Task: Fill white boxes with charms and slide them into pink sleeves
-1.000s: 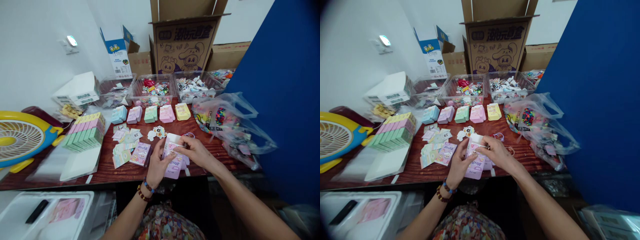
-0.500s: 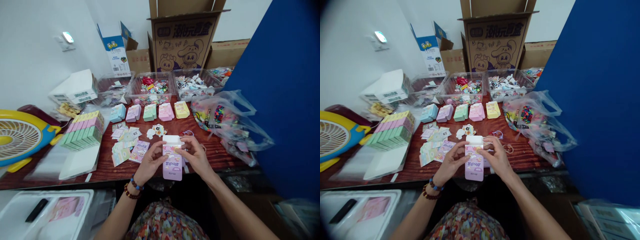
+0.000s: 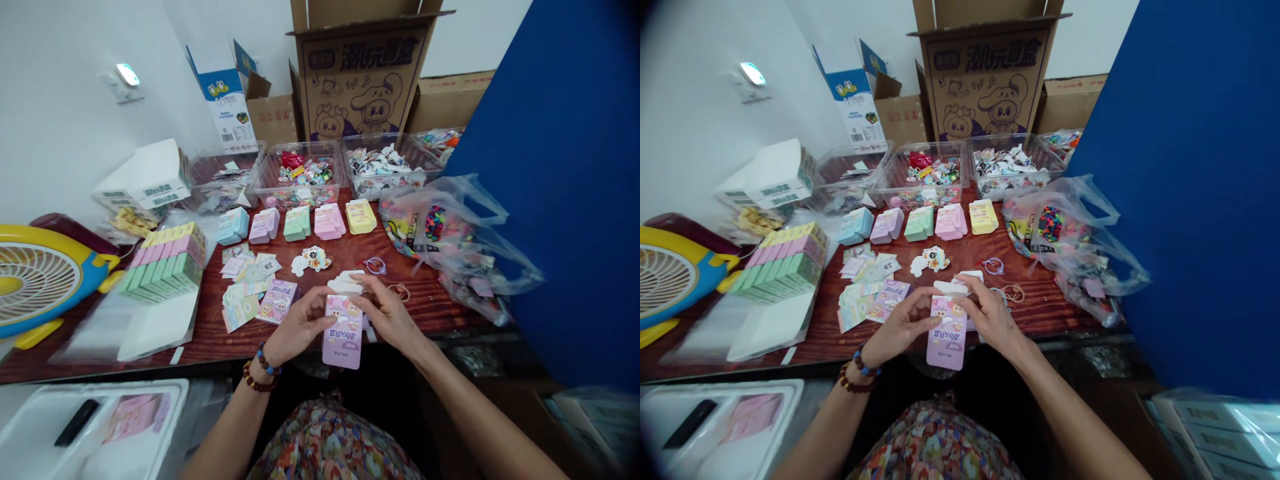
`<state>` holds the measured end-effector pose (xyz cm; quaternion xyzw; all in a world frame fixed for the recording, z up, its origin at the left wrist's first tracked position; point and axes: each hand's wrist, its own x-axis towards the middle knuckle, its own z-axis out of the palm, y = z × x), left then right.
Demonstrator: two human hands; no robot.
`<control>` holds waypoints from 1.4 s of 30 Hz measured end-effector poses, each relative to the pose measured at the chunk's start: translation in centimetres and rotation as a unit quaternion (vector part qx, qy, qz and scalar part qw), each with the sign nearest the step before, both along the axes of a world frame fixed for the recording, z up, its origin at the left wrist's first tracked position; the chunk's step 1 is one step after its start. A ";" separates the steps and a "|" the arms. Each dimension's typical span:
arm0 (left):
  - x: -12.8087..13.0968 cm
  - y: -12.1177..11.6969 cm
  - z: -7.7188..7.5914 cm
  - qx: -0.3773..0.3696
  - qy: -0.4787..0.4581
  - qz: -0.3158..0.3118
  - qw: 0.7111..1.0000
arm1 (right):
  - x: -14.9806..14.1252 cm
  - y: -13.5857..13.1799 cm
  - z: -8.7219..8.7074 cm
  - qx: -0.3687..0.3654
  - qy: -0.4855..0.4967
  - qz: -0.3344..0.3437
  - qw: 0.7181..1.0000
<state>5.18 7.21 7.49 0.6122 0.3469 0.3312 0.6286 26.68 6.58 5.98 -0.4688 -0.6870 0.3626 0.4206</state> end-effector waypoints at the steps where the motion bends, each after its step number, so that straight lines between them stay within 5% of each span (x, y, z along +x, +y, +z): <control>1: 0.0 -0.1 0.0 0.001 0.010 -0.002 1.000 | 0.1 0.0 0.1 -0.003 -0.001 0.006 1.000; 12: -0.1 -1.0 -0.4 0.005 0.003 0.005 1.000 | 0.9 1.7 2.3 -0.099 0.016 0.101 0.990; 24: -0.7 -1.1 -0.8 0.029 0.045 0.010 0.999 | 0.6 1.5 2.9 -0.047 -0.068 0.095 0.992; 34: -0.8 -1.2 -1.3 0.018 0.040 0.042 0.998 | 0.8 0.2 1.8 0.039 -0.116 0.146 0.982; 42: -0.3 -1.2 -1.1 0.011 0.024 0.006 1.000 | 0.7 -1.4 -0.2 0.051 -0.028 0.043 0.997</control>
